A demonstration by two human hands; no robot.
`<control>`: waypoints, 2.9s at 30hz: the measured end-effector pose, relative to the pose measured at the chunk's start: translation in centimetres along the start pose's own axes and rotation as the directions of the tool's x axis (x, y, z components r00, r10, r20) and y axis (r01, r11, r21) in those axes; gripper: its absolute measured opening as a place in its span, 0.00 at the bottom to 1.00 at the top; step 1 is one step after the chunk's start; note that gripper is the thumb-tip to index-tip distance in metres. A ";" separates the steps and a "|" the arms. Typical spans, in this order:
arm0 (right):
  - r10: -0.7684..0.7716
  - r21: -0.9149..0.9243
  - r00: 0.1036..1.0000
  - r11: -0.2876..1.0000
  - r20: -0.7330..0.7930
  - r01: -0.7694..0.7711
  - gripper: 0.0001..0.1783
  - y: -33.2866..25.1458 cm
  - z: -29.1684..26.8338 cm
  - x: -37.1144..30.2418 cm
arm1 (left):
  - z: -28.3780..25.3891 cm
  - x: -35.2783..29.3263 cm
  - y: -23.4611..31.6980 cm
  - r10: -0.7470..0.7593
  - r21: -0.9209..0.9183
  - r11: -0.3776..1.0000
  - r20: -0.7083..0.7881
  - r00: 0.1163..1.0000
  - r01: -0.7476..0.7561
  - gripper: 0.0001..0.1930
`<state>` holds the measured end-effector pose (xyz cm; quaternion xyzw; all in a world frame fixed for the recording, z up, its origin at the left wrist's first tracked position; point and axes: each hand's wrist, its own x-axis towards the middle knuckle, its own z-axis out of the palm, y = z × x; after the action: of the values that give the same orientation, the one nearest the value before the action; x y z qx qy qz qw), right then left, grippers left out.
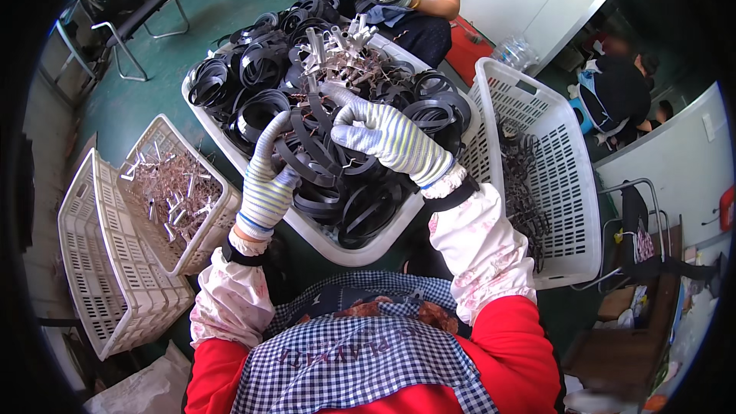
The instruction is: Sorting and assembling small plastic ring components and silver wire structures in a manufacturing setting.
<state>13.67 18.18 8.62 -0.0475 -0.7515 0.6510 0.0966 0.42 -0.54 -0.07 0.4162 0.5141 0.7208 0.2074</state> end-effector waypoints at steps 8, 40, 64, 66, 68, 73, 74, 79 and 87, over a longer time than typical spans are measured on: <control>-0.071 0.013 0.973 0.997 -0.220 0.076 0.20 3.5 -1.9 -1.8 | -0.3 0.7 1.0 -0.175 -0.219 0.964 -0.104 0.979 0.149 0.36; -0.571 -0.593 0.701 0.762 -0.427 0.259 0.15 1.7 2.1 -4.0 | 0.0 0.8 1.2 -0.313 -0.468 0.838 0.006 0.950 0.279 0.34; -0.070 -0.313 0.366 0.681 -0.928 -0.662 0.24 1.3 -16.4 -30.8 | 1.8 -0.4 -0.8 -0.085 0.075 0.994 0.075 0.994 0.080 0.37; -0.089 -0.247 0.233 0.489 -0.968 -0.837 0.26 6.2 -19.5 -36.0 | 2.6 -0.7 0.5 -0.072 0.082 0.994 -0.008 0.997 0.073 0.32; -0.224 -0.227 0.135 0.458 -0.965 -0.859 0.27 10.6 -21.5 -41.6 | 3.3 -0.1 0.1 -0.137 -0.007 0.990 -0.030 0.990 0.137 0.31; -0.092 -0.098 0.060 0.498 -0.994 -0.861 0.23 16.6 -23.4 -48.9 | 2.6 0.4 -1.3 -0.227 -0.085 0.972 -0.108 0.968 0.218 0.31; -0.077 -0.076 0.041 0.523 -0.996 -0.849 0.22 17.8 -23.1 -49.5 | 2.5 0.5 -1.6 -0.189 -0.086 0.980 -0.117 0.975 0.179 0.30; -0.133 -0.115 0.064 0.416 -0.989 -0.902 0.23 19.4 -19.9 -46.6 | 1.3 0.6 0.4 -0.279 -0.038 0.960 -0.157 0.947 0.276 0.28; 0.196 0.041 0.012 0.264 -0.980 -0.964 0.25 21.3 -20.5 -46.0 | 0.5 0.6 0.1 -0.211 -0.028 0.977 -0.177 0.961 0.209 0.28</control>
<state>61.71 32.12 -13.55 -0.7595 -0.6254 0.1360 0.1160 0.54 0.10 0.34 0.2916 0.5686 0.7316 0.2376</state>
